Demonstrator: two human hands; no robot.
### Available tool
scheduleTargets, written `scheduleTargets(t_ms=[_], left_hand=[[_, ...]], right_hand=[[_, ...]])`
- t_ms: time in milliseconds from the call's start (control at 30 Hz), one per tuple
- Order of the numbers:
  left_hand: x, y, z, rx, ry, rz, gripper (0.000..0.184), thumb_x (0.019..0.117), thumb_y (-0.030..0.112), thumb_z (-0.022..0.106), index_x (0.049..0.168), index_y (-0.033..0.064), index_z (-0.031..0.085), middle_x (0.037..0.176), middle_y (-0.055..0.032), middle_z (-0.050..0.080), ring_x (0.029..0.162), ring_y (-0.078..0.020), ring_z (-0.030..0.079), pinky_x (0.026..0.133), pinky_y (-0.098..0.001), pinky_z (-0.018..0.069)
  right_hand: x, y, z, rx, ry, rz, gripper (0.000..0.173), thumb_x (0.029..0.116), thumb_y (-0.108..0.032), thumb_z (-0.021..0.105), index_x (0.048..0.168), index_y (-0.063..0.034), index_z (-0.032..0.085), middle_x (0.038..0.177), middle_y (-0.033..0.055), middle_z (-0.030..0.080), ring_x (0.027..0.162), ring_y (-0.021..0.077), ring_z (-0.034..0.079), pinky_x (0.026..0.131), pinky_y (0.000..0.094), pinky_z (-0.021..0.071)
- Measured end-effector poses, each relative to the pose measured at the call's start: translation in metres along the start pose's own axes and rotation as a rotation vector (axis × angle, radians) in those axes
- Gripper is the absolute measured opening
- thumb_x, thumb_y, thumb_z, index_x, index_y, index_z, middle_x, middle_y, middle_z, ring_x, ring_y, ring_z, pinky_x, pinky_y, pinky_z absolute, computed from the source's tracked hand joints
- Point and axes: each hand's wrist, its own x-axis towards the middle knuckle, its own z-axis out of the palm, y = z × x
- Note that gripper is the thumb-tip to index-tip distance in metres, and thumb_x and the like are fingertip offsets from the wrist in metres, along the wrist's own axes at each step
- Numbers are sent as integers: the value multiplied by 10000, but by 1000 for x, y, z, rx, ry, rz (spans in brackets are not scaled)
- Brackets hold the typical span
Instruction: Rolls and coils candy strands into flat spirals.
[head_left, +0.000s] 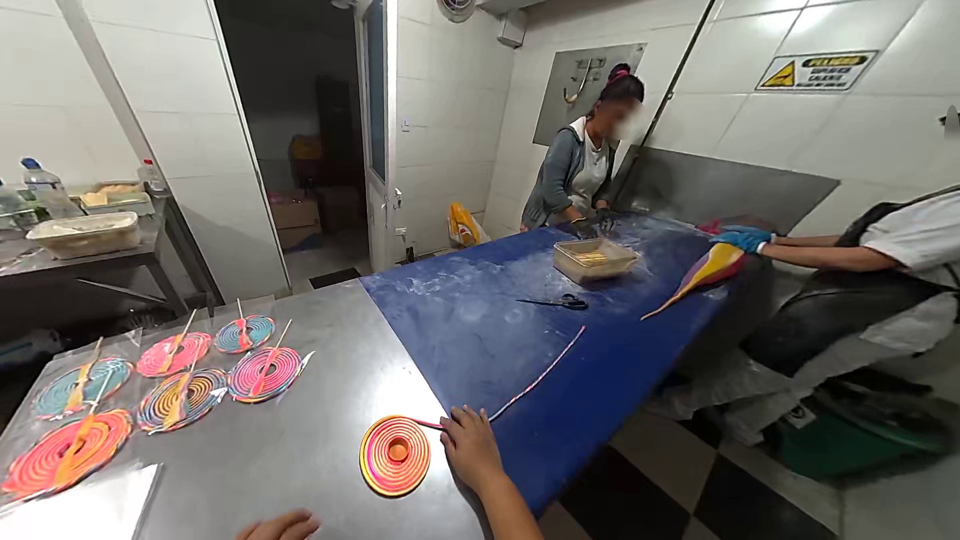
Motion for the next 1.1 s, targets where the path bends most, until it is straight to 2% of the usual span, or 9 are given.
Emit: scheduleTargets(t_ms=[100,200,267,333,433,600,733,867,1100], left_hand=[[78,10,20,5,138,371,430,1047,400,540,1391,162,638,1460,-85,612,1283,-283,630,1041,-561,502],[146,46,16,34,-164,370,453,1038,129,472,1485,129,548,1572,-99,502,1449,-284,483,1193,-512,381],[180,63,19,92,-312,465,470,986,-59,466,1418,66,601,1505,-148,561,1443,-312,488,1234,-505,339],[202,70,24,223,-452,518,444,988,-88,460,1389,32,607,1503,-164,556,1458,-336,465,1253,-536,293],[214,63,39,311,-523,415,428,1013,-42,454,1401,77,590,1508,-118,558,1379,-343,548,1136,-552,445],[187,59,41,308,-522,233,341,1030,-1,443,1322,45,615,1448,-133,594,1315,-351,593,1060,-549,509],[145,53,40,314,-488,125,341,1026,2,454,1324,51,612,1428,-139,604,1262,-364,627,993,-560,549],[90,29,29,293,-477,-41,360,1014,-2,465,1332,72,616,1411,-143,612,1197,-384,660,914,-584,580],[7,-5,3,271,-481,-365,327,1041,76,466,1322,106,632,1400,-133,622,1117,-406,689,845,-614,586]], right_hand=[[-10,-7,8,48,143,-13,385,1062,-373,445,1241,-215,747,1318,78,683,1344,275,567,1245,570,257],[-12,-7,9,40,197,3,365,1037,-365,478,1147,-192,780,1176,78,727,1212,271,640,1171,512,389],[-10,-2,11,31,218,10,360,1007,-389,491,1092,-203,788,1135,46,733,1167,243,648,1100,473,447],[-7,-3,11,20,223,31,355,975,-410,508,1061,-213,791,1121,26,736,1154,228,649,1078,467,457],[-7,-4,12,19,233,28,339,969,-423,527,1064,-248,800,1104,29,734,1141,234,648,1065,474,463],[-5,-6,11,2,131,-139,384,1049,-397,441,1134,-216,769,1155,47,724,1191,242,633,1076,461,463],[-16,-34,24,-32,173,-282,377,1060,-349,445,1061,-132,752,1067,80,733,1069,276,682,946,462,539],[-58,-88,38,-68,202,-284,316,1032,-328,506,1132,-182,768,1044,53,737,1001,266,696,849,459,568],[-87,-156,40,-77,41,-393,244,1004,-239,538,973,-111,744,981,80,718,969,268,698,761,444,570]])
